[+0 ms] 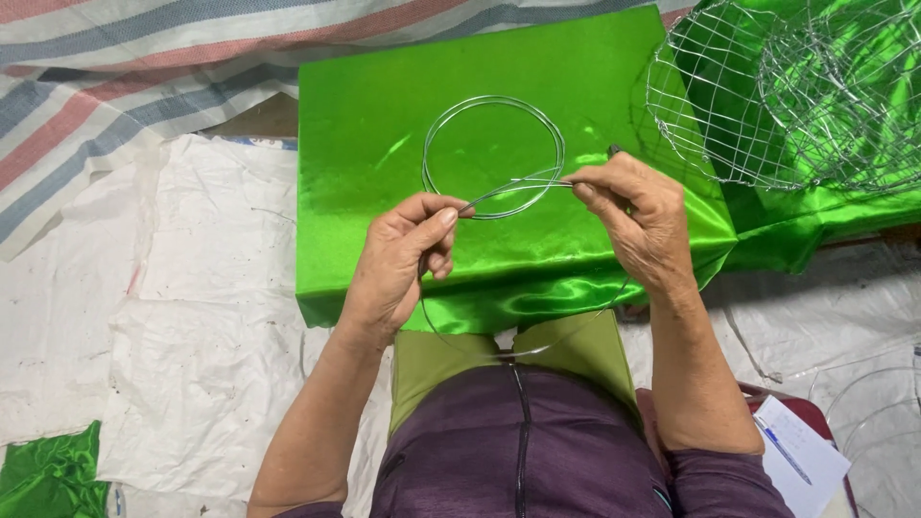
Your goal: The person organizes and overlaps several circular wire rings by hand on a green surface, then picks up a pair of pliers and uses them to cut the end of a long wire segment.
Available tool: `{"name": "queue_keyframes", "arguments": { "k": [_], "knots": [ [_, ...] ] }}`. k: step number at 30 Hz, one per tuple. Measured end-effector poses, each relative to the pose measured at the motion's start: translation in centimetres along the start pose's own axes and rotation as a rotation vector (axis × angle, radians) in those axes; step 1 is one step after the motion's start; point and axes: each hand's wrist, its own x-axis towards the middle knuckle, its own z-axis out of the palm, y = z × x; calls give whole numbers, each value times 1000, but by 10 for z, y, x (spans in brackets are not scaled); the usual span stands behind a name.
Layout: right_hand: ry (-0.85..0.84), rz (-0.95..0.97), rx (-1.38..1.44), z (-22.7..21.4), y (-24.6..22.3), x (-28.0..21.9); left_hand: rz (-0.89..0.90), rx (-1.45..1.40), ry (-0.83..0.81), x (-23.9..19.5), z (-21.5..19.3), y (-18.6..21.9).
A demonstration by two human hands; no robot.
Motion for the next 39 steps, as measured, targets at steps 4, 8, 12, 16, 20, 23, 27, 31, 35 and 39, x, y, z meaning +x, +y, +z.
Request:
{"name": "queue_keyframes", "arguments": {
  "k": [4,8,12,16,20,23,27,31,35,39],
  "knots": [
    [-94,53,144,-8,-20,-1,153,232,-67,-3,2,13],
    [-154,59,236,-10,-32,2,179,272,-150,-3,12,20],
    [-97,180,365,-9,-37,0,192,309,-203,5,15,35],
    [-102,264,439,-7,-27,-3,202,512,-265,6,21,54],
    [-116,339,480,-4,-33,-2,251,584,-298,8,28,61],
    [-133,350,530,-2,-38,1,272,578,-293,15,35,52],
    [-97,290,510,-3,-28,0,403,635,-246,22,37,38],
    [-53,178,403,-5,-20,2,437,583,-154,21,45,24],
    [-7,84,274,-7,-20,2,481,573,-84,16,52,15],
    [47,105,274,-10,-24,0,488,522,-103,15,57,12]
  ]
}}
